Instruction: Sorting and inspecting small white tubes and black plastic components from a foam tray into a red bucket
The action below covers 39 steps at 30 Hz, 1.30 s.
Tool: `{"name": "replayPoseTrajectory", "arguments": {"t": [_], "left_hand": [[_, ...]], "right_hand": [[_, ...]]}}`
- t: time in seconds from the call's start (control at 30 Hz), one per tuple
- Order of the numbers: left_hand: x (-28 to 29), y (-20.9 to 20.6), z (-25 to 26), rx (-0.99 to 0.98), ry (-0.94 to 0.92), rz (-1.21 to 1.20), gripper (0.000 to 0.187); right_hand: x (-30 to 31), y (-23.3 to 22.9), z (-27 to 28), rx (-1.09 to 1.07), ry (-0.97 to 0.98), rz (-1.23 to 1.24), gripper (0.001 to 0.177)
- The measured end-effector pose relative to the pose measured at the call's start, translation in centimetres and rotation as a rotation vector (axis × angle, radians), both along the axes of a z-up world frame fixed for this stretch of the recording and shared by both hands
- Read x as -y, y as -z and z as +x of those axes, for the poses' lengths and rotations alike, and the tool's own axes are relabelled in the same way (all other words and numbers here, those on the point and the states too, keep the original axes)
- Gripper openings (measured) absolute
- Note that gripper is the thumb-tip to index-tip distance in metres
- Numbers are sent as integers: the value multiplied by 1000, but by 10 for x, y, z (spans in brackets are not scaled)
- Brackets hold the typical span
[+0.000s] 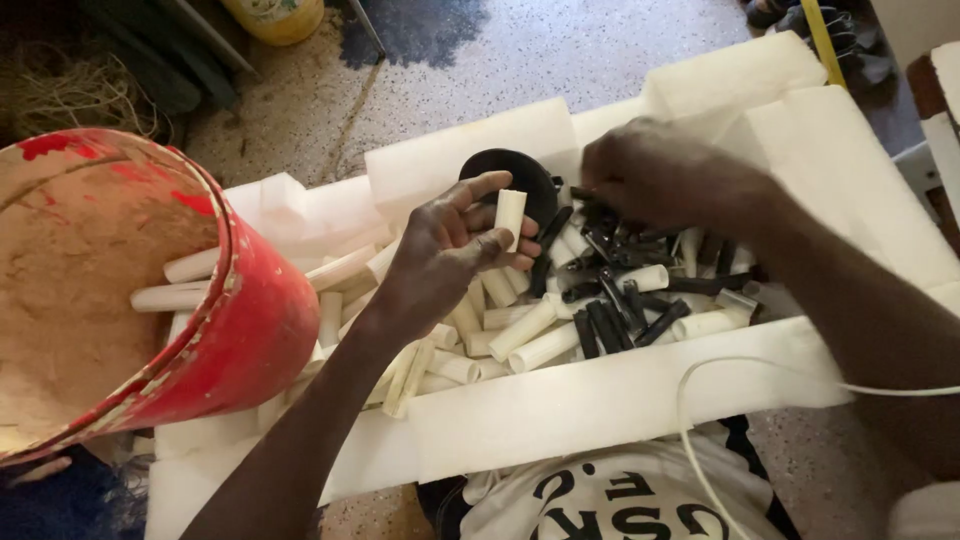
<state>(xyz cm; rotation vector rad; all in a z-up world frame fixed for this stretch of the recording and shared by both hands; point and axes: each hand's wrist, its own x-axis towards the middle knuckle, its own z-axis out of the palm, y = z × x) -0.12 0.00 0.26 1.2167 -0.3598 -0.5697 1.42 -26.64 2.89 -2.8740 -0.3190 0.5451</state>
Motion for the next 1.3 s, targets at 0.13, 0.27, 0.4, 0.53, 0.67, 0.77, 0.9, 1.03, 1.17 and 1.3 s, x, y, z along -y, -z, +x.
{"name": "replayPoseTrajectory", "arguments": {"t": [0.13,0.27,0.4,0.53,0.67,0.77,0.9,1.03,1.17,1.3], "left_hand": [[3,-10,3,-183,-39,43,52],[5,-2,2,-147,-34,21,49],[8,-3,-4,-135,-24,16,46],[8,-2,-5,-132,-29,-9,49],[7,-5,-4,-172,-32,-58,56],[6,-9,-5,-135,-19,-25,51],[6,-13,-4,-170,-7,-37,59],[8,-4,-4,-140,-36,-32,54],[7,-1,-5,-101,-53,8,50],[8,9,-4,-5,-60,25,46]], "right_hand": [[-2,-66,-8,-128,204,225,19],[-16,-79,-21,-260,231,461,27],[-32,-55,-23,-188,124,616,19],[-30,-39,-22,-153,154,859,18],[-29,-38,-19,-145,206,863,23],[-29,-32,-16,-203,239,1008,29],[-28,-34,-16,-212,228,1055,25],[-26,-49,-21,-115,212,946,18],[-19,-61,-21,41,239,991,16],[-18,-59,-22,102,227,1074,16]]}}
